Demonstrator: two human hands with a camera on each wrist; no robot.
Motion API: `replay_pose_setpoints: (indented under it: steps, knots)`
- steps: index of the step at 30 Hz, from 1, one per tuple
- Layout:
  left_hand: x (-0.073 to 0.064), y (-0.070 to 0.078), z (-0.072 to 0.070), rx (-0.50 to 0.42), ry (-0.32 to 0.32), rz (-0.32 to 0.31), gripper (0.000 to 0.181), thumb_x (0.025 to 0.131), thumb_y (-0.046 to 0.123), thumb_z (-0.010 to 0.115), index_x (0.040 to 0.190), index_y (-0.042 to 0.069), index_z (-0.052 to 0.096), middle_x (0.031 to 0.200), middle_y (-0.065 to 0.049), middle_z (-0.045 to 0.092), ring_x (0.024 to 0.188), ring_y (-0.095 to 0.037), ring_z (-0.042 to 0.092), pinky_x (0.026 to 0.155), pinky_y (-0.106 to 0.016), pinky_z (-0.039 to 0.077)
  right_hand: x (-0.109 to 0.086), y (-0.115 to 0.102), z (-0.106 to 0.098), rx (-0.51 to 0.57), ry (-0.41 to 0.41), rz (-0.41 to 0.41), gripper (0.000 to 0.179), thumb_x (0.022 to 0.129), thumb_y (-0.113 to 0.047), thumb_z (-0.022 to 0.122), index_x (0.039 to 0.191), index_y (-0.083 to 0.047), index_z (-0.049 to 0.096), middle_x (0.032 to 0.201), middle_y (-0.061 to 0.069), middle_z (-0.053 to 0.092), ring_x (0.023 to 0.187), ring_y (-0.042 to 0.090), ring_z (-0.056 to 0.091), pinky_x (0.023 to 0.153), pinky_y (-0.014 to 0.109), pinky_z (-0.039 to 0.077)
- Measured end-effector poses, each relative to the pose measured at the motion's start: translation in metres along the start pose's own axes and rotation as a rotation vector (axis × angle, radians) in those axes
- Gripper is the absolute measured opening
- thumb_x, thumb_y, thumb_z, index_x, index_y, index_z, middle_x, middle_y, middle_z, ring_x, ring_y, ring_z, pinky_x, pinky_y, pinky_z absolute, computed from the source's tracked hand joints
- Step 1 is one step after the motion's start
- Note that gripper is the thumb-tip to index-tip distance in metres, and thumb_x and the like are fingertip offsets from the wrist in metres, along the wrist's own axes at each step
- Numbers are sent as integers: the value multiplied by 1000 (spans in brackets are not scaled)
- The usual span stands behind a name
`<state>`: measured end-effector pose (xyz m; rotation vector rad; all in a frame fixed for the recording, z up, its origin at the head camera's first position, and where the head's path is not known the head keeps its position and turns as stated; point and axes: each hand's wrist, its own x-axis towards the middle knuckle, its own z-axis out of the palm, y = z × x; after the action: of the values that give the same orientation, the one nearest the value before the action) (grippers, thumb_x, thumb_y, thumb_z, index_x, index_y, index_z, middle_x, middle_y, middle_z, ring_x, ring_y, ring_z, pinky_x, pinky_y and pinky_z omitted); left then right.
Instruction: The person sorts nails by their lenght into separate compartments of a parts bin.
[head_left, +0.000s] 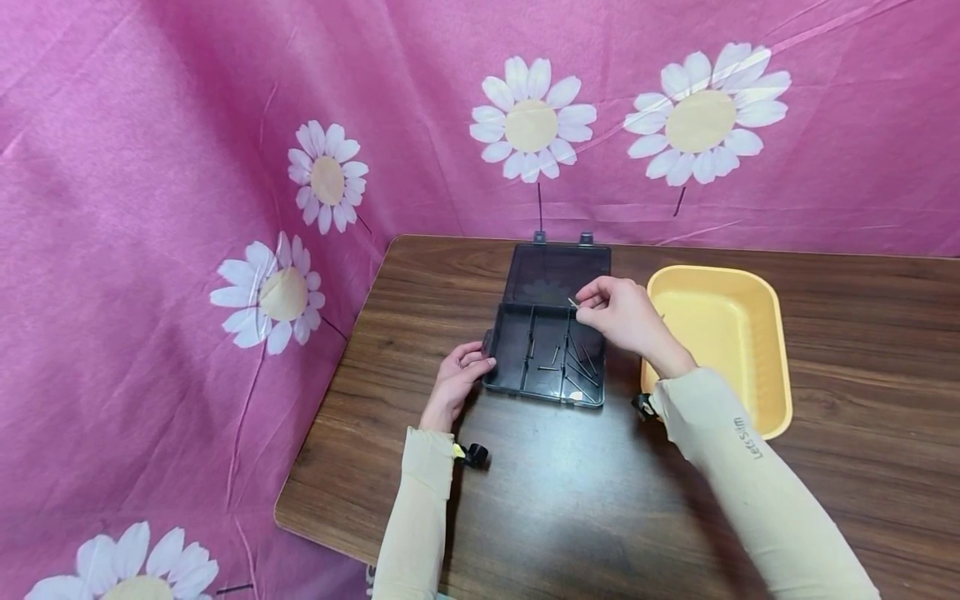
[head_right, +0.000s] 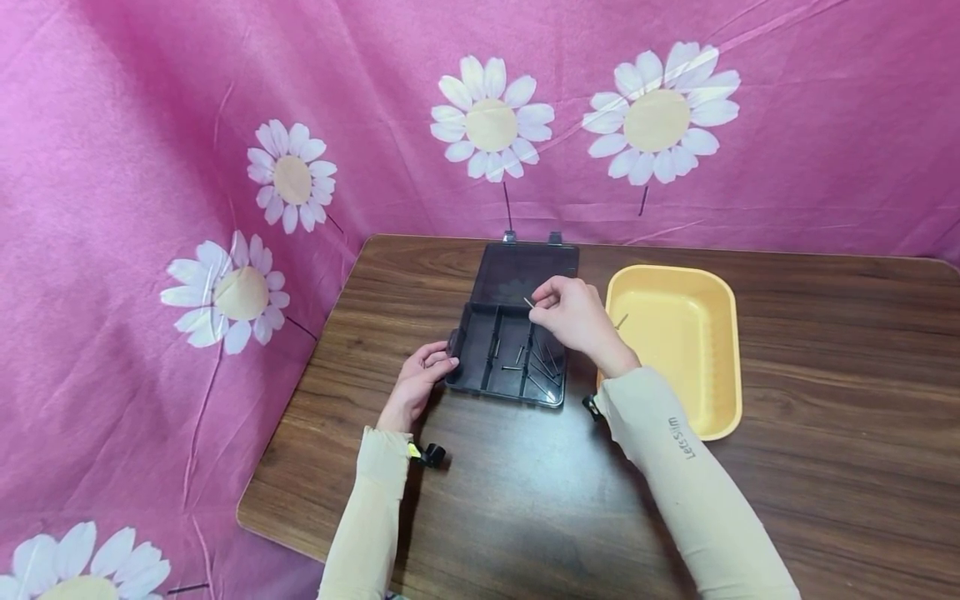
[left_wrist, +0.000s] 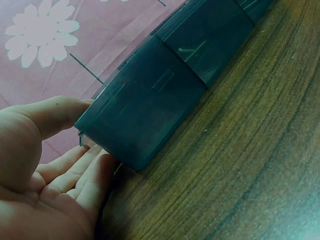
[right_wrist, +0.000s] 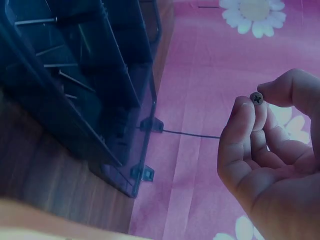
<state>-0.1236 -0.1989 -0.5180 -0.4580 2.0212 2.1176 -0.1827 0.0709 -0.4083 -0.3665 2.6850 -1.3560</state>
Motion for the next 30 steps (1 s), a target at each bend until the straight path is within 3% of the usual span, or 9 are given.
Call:
replay_pose_setpoints:
  steps: [14, 21, 30]
  knots:
    - [-1, 1, 2, -13, 40, 5, 41, 75, 3, 67, 114, 5, 54, 98, -10, 64, 84, -6, 59, 75, -19, 46, 4, 8, 23, 30, -23, -5, 19, 77, -14, 58, 94, -9, 63, 82, 6, 66, 71, 17, 60, 67, 26, 44]
    - [-1, 0, 1, -10, 34, 12, 42, 76, 3, 67, 115, 4, 53, 96, -6, 64, 84, -7, 59, 74, -19, 46, 7, 9, 35, 59, -43, 58, 20, 76, -14, 58, 94, -9, 62, 83, 6, 66, 68, 13, 58, 64, 25, 43]
    - [1, -2, 1, -18, 35, 9, 43, 76, 4, 67, 116, 6, 53, 88, 2, 64, 83, -7, 59, 71, -19, 45, 14, 11, 46, 81, -74, 131, 21, 76, -14, 59, 95, -8, 62, 85, 7, 66, 74, 18, 57, 67, 27, 42]
